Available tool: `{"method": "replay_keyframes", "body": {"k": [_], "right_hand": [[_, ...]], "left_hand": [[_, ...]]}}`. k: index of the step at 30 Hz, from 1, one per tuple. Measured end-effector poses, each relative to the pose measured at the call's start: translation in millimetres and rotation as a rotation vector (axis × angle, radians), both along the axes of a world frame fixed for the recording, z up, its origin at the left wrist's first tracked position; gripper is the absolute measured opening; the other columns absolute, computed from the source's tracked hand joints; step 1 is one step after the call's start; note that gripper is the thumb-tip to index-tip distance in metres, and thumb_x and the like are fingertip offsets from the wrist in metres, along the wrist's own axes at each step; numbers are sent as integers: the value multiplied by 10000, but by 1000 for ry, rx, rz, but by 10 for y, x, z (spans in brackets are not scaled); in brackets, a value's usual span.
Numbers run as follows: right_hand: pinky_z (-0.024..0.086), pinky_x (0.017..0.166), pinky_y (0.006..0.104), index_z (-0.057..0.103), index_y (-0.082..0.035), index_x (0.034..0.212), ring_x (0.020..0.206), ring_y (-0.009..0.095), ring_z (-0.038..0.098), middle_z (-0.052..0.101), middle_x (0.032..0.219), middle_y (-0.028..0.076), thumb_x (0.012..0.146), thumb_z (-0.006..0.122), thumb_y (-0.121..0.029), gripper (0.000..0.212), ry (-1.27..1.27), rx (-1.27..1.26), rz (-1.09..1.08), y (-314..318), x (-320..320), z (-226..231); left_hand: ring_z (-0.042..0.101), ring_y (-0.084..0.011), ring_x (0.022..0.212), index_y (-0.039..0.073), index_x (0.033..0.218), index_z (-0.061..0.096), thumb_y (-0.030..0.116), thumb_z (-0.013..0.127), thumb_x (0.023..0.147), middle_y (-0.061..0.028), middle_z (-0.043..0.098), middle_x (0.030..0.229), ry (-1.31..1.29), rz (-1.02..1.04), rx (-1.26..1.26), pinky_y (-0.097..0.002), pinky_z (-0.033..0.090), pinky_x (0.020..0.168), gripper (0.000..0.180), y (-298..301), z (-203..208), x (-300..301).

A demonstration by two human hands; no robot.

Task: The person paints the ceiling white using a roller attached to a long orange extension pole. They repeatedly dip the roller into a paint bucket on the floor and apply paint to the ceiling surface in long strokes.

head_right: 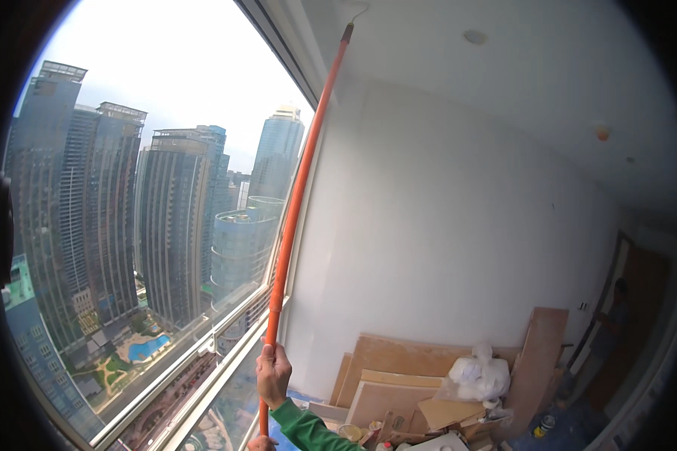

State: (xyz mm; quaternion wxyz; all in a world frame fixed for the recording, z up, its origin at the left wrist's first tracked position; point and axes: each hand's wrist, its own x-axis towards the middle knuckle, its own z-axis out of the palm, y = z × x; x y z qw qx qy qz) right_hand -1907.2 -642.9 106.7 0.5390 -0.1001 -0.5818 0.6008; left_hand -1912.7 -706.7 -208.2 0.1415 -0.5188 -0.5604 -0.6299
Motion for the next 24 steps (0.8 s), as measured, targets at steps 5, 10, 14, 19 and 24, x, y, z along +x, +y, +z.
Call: {"method": "replay_keyframes", "body": {"k": [5, 10, 14, 19, 24], "right_hand": [[312, 415, 228, 538, -19, 1227, 463, 50, 367, 402, 625, -25, 1060, 429, -367, 401, -7, -8, -27, 97, 123, -99], [303, 406, 227, 545, -24, 1224, 457, 46, 354, 399, 624, -24, 1060, 432, -359, 390, 5, -40, -22, 204, 156, -61], [296, 396, 228, 547, -25, 1220, 451, 45, 342, 396, 621, -26, 1059, 437, -358, 386, 11, -50, -55, 377, 148, -57], [298, 390, 231, 547, -16, 1209, 442, 49, 352, 397, 611, -29, 1060, 433, -354, 386, 23, -60, -65, 571, 56, 172], [315, 382, 239, 539, 9, 1191, 430, 59, 366, 408, 606, -25, 1056, 436, -371, 416, 24, -71, -69, 944, -32, 453]], "left_hand": [[418, -144, 441, 45, 846, 653, 188, 512, 1007, 2, 449, 540, -324, -123, -16, -354, 328, 413, 257, 92, -117, 150], [339, -69, 470, 62, 763, 660, 424, 495, 1022, 55, 404, 524, -801, -249, -145, -296, 245, 429, 475, 124, 42, 298], [319, -77, 458, 64, 769, 658, 429, 507, 1017, 49, 402, 523, -894, -300, -188, -308, 239, 429, 466, 36, 484, 350], [337, -88, 468, 61, 774, 649, 442, 500, 1017, 39, 413, 532, -863, -282, -141, -307, 262, 439, 476, 176, 749, 312], [394, -100, 493, 54, 796, 640, 463, 467, 1025, 21, 445, 558, -834, -329, -161, -305, 306, 459, 500, 359, 1274, 273]]}}
